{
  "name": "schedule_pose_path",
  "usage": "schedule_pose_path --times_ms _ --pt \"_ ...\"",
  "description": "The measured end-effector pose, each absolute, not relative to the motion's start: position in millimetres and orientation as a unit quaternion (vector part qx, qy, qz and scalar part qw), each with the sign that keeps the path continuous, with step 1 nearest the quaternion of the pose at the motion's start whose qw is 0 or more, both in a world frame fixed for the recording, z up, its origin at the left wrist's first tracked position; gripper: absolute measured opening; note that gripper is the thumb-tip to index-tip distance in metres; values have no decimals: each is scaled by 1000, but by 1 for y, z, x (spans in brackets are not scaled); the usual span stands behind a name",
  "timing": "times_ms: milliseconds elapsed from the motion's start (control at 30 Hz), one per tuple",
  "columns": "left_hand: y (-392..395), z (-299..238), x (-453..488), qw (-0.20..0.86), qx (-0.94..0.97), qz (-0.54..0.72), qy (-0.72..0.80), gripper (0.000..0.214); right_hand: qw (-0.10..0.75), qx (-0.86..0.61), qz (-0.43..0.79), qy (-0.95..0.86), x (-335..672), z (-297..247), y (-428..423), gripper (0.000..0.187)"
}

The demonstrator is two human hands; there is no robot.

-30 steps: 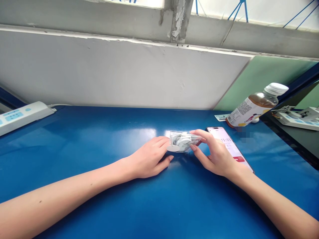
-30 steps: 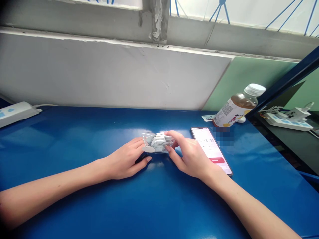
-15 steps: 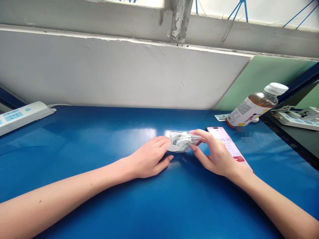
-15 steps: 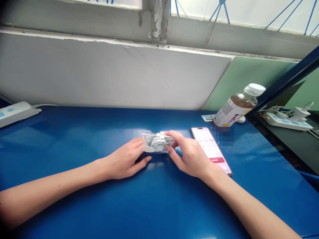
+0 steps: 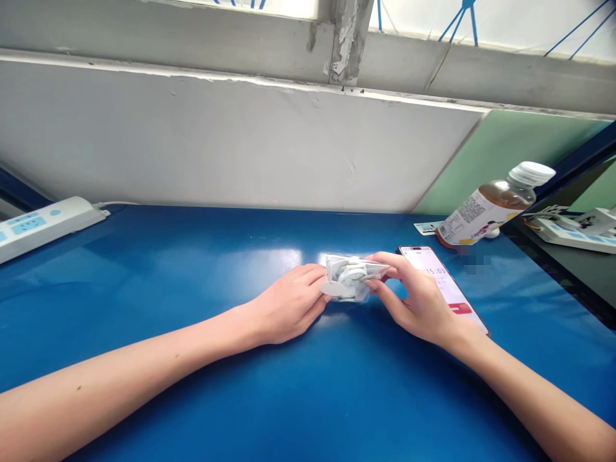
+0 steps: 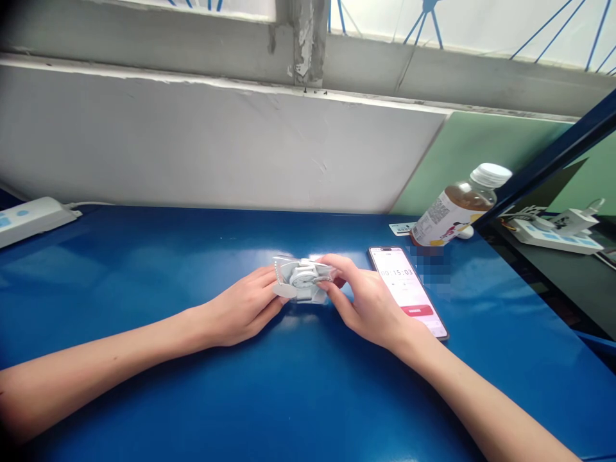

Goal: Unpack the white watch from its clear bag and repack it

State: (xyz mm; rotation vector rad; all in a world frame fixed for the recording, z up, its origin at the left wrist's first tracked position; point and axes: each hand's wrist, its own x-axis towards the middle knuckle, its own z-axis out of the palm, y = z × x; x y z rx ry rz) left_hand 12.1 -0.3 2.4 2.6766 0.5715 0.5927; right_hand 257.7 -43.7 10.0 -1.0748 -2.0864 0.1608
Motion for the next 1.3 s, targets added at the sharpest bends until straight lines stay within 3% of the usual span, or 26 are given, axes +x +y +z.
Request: schedule_pose_path --times_ms 167,333,500,667,800,1000,1133,1233,1300 --pt "-2 3 11 193 927 232 222 25 385 -446 211 -780 257 11 -45 31" --pt "-2 -7 8 188 903 265 282 73 332 -494 318 -738 255 16 -47 33" --pt "-3 -10 6 188 900 268 287 99 296 -525 332 -725 252 21 -46 31" --pt "-2 -6 6 175 921 233 257 107 268 -535 281 -750 252 20 -46 32" --pt "-3 -4 6 170 930 206 251 102 228 -554 200 -775 253 19 -45 28" --pt "-3 0 5 155 943 167 242 59 176 -566 115 -797 254 12 -42 25" --pt "-3 -1 7 137 944 144 262 58 193 -571 64 -795 255 9 -42 22" --pt "-2 -5 9 116 934 161 297 60 198 -526 43 -826 256 10 -43 33" --pt "-3 -7 10 101 926 184 313 60 173 -478 50 -860 255 11 -44 51"
